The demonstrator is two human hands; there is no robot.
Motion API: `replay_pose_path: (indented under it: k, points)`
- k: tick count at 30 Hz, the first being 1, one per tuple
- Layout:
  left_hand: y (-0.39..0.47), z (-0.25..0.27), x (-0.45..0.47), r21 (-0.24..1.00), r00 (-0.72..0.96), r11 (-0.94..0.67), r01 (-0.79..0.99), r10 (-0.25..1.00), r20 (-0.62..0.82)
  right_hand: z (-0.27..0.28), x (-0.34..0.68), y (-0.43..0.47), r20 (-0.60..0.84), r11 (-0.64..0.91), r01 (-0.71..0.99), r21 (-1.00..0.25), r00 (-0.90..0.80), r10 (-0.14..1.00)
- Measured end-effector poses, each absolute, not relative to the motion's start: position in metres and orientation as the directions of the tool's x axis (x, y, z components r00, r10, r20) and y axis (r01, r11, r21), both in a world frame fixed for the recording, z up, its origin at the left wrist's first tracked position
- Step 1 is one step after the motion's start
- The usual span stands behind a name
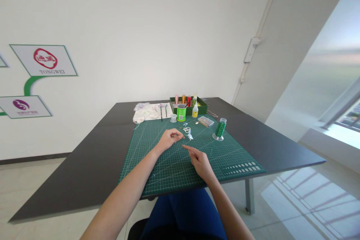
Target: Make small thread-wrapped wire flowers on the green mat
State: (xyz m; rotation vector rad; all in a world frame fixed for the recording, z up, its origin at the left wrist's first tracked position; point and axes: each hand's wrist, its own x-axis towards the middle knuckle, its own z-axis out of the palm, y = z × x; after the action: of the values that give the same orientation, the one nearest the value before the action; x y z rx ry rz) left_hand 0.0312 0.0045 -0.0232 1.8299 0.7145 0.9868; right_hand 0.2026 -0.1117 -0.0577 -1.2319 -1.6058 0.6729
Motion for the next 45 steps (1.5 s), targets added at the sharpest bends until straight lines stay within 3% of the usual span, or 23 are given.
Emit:
replay_pose_path:
  k: [19, 45]
  points:
    - [0.004, -0.025, 0.031, 0.914, 0.505, -0.402, 0.044, 0.799, 0.327, -0.069, 0.203, -0.107, 0.325, 0.312, 0.378, -0.872, -0.030, 0.945]
    - [0.004, -0.025, 0.031, 0.911, 0.504, -0.411, 0.043, 0.796, 0.335, -0.058, 0.203, -0.111, 0.385, 0.351, 0.426, -0.833, -0.008, 0.923]
